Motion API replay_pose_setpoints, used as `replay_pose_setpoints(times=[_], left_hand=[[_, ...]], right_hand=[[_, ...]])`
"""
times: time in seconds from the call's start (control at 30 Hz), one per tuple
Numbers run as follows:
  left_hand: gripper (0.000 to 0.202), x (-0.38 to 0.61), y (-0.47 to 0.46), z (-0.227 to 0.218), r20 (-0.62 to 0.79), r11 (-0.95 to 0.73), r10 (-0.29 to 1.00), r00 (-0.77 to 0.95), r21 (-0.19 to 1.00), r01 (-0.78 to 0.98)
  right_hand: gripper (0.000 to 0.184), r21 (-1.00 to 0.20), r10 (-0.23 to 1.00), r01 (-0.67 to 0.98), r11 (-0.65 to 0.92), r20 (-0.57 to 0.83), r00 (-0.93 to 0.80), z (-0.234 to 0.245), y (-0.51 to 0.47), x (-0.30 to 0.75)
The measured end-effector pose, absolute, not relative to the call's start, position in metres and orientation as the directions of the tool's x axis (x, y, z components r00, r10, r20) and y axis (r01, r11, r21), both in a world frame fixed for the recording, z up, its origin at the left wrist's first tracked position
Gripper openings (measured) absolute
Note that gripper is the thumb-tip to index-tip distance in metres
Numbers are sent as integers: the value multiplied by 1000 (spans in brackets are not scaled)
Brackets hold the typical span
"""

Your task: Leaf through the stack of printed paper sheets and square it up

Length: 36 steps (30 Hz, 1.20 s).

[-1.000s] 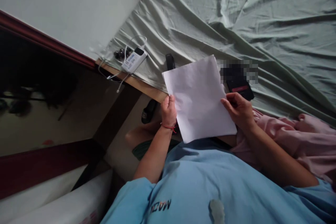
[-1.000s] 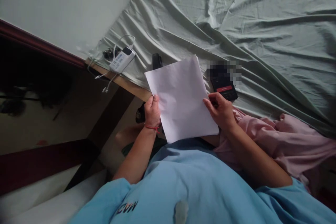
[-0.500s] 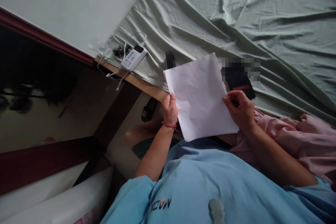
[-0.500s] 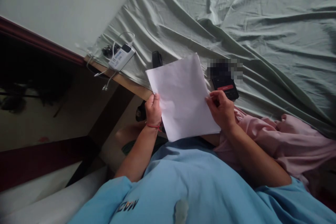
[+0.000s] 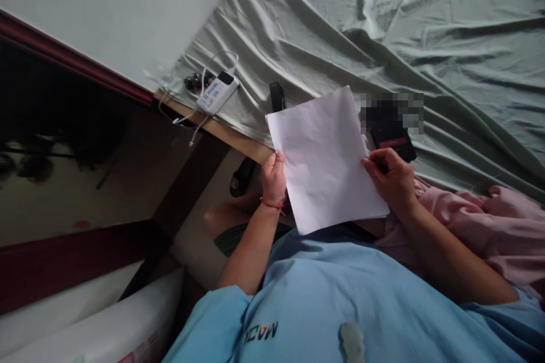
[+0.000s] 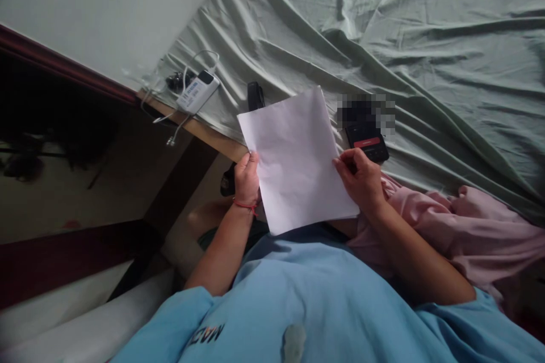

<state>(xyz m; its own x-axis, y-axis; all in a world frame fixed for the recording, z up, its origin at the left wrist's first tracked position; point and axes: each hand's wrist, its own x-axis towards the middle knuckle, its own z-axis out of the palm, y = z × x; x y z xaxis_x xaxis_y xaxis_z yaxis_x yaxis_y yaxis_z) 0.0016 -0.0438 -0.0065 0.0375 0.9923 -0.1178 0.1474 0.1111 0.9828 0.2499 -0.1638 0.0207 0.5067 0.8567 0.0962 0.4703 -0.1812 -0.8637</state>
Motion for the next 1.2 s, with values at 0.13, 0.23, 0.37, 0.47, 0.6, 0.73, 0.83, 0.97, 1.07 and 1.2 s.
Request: replay_pose_setpoints(times=[0.13,0.23,0.37,0.47,0.6,0.73,0.83,0.97,1.07,1.2], left_hand=[[43,2,-44,-4,-101,93,993,54,986,139],[42,0,-45,3,-167,156,980,104,982,105],[42,-6,-44,11,-200,183,975,94,969,168],[34,-8,-44,13,-216,193,974,71,951,241],[31,-5,-43,14,-235,211,969,72,945,250],[28,-4,-41,14,-262,244,963,71,950,197],[25,-4,-40,13,-290,274,955,61,943,187],[25,-3,-39,12,-293,281,955,45,945,169],[23,-2,-39,12,-294,286,955,34,945,157],[24,-3,-39,10,-291,283,956,33,946,157]], right_hand=[[19,-864,859,469,-184,91,503,22,-164,250],[18,-862,860,471,-185,90,502,23,-165,250],[19,-855,866,483,-188,87,493,23,-166,250],[19,-852,868,485,-194,81,490,23,-166,251],[18,-853,868,481,-204,70,492,22,-165,251],[18,-861,871,471,-193,70,485,21,-163,252],[20,-855,873,484,-186,82,480,19,-162,252],[22,-827,869,534,-177,124,479,18,-163,251],[21,-814,864,555,-173,145,482,17,-163,250],[19,-804,864,570,-171,156,479,16,-164,250]])
